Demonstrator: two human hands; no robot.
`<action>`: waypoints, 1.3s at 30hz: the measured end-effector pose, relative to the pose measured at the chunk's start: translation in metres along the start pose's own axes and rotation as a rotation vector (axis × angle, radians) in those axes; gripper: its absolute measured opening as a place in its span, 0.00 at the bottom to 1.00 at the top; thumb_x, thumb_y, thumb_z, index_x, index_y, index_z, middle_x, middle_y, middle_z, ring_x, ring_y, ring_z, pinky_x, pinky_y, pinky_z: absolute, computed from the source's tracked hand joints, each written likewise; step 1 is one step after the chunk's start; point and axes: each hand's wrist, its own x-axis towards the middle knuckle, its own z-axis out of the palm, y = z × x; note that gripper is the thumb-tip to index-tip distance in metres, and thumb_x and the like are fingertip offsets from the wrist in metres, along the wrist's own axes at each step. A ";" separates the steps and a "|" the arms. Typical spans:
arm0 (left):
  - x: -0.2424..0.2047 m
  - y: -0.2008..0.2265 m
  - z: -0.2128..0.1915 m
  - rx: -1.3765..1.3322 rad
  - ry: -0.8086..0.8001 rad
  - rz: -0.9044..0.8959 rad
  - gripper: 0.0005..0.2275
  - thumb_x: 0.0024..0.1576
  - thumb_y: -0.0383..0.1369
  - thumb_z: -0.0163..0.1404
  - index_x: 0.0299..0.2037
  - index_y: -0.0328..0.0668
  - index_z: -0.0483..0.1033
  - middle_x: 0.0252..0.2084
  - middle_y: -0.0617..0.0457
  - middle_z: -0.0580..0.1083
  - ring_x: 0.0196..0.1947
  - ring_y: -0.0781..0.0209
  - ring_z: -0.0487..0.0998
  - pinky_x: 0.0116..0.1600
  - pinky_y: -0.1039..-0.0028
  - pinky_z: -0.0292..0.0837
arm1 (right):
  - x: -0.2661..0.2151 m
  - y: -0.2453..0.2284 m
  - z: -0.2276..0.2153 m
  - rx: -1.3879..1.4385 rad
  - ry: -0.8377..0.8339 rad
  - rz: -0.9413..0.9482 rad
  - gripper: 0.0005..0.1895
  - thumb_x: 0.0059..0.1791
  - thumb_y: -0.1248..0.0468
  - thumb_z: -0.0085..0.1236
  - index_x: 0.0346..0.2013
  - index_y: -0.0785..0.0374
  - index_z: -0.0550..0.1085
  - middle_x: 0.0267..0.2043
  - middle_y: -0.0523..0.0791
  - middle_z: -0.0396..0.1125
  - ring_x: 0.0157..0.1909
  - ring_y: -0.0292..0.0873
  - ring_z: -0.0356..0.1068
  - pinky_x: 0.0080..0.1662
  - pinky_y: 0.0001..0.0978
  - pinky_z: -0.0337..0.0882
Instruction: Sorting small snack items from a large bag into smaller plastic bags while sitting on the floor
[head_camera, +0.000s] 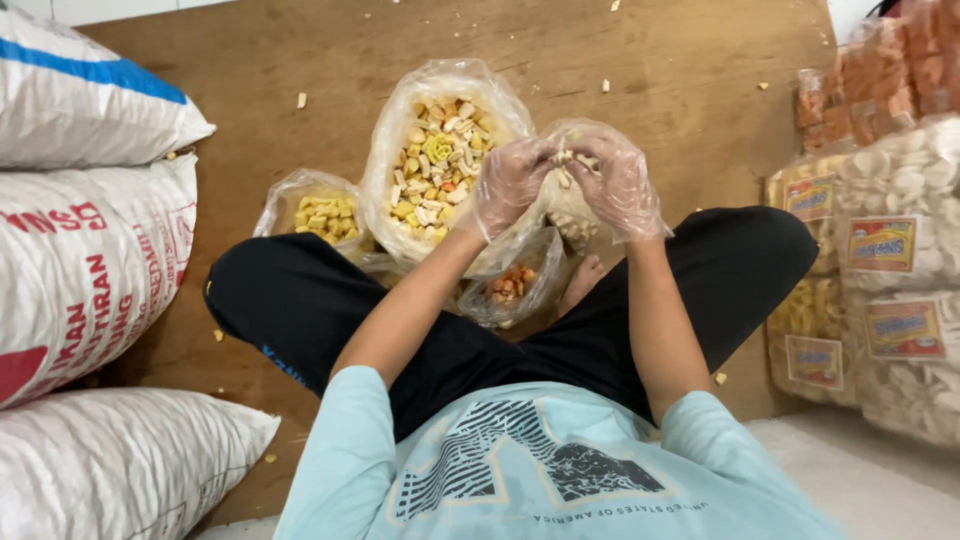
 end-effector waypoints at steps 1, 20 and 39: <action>0.005 0.010 0.000 -0.003 -0.004 0.006 0.06 0.54 0.34 0.60 0.40 0.56 0.82 0.34 0.53 0.82 0.39 0.47 0.83 0.45 0.59 0.80 | -0.001 0.004 -0.003 -0.004 0.006 0.002 0.09 0.48 0.72 0.67 0.43 0.62 0.80 0.43 0.54 0.72 0.42 0.55 0.74 0.38 0.39 0.77; 0.040 0.042 0.037 0.009 -0.060 0.218 0.05 0.59 0.33 0.55 0.42 0.47 0.81 0.34 0.49 0.81 0.35 0.51 0.84 0.41 0.65 0.84 | -0.014 0.045 -0.031 0.050 0.086 0.171 0.10 0.51 0.73 0.61 0.47 0.63 0.79 0.41 0.49 0.74 0.43 0.47 0.75 0.42 0.37 0.76; 0.043 0.024 0.026 -0.009 -0.092 0.262 0.07 0.58 0.17 0.51 0.43 0.35 0.79 0.37 0.44 0.82 0.35 0.53 0.87 0.43 0.73 0.89 | -0.012 0.057 -0.030 0.016 0.114 0.079 0.10 0.53 0.76 0.56 0.49 0.70 0.75 0.46 0.51 0.74 0.46 0.46 0.75 0.48 0.34 0.76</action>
